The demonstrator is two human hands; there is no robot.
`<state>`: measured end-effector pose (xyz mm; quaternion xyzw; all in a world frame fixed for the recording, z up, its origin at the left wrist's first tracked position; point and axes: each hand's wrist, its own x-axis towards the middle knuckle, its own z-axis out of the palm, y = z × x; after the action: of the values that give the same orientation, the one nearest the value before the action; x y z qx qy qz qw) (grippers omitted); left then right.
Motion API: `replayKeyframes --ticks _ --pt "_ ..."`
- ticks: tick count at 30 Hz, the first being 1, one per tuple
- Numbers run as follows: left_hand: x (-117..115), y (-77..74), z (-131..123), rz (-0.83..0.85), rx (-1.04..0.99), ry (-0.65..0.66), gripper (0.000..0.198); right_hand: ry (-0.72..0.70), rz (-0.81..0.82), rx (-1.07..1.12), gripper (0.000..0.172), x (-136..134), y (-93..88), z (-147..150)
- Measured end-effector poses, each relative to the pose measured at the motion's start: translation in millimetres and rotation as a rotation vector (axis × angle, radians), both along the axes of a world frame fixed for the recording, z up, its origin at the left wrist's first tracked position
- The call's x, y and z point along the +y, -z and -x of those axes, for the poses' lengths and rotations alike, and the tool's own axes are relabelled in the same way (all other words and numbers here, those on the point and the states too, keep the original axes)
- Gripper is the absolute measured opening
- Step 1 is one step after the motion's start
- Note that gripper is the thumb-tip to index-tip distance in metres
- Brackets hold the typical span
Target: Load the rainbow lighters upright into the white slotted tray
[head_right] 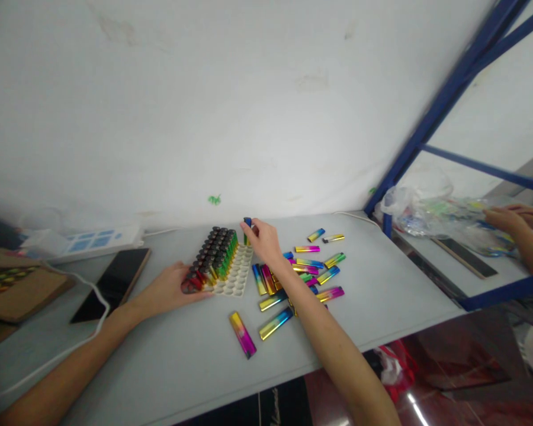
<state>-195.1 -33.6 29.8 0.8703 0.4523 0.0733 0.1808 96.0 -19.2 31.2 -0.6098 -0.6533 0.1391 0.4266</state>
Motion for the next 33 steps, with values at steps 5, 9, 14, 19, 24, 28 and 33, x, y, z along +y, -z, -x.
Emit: replayKeyframes --ticks 5,9,14,19,24,28,33 --pt "-0.5 0.4 0.3 0.010 -0.006 0.002 0.051 -0.080 0.102 -0.191 0.043 1.5 -5.1 -9.5" --pt "1.0 2.9 1.8 0.005 0.004 0.009 0.052 -0.099 0.121 -0.298 0.034 1.7 -7.2 -14.7" --pt "1.2 4.6 2.5 0.004 0.000 0.003 0.050 -0.181 0.109 -0.405 0.027 4.7 -8.3 -10.5" --pt "0.1 1.6 0.7 0.005 -0.005 0.017 0.052 -0.232 0.147 -0.523 0.015 5.0 -5.9 -4.8" --pt "0.4 -0.5 -1.1 -0.016 -0.013 0.023 0.053 -0.212 0.202 -0.519 0.019 -9.8 -9.0 -7.0" --pt "1.5 0.6 -1.1 -0.005 -0.003 0.029 0.053 -0.175 0.131 -0.341 0.041 -60.7 -23.5 -21.4" --pt "1.9 1.0 -0.2 0.024 -0.005 0.028 0.054 -0.162 0.108 -0.178 0.012 -152.8 -33.3 -54.8"
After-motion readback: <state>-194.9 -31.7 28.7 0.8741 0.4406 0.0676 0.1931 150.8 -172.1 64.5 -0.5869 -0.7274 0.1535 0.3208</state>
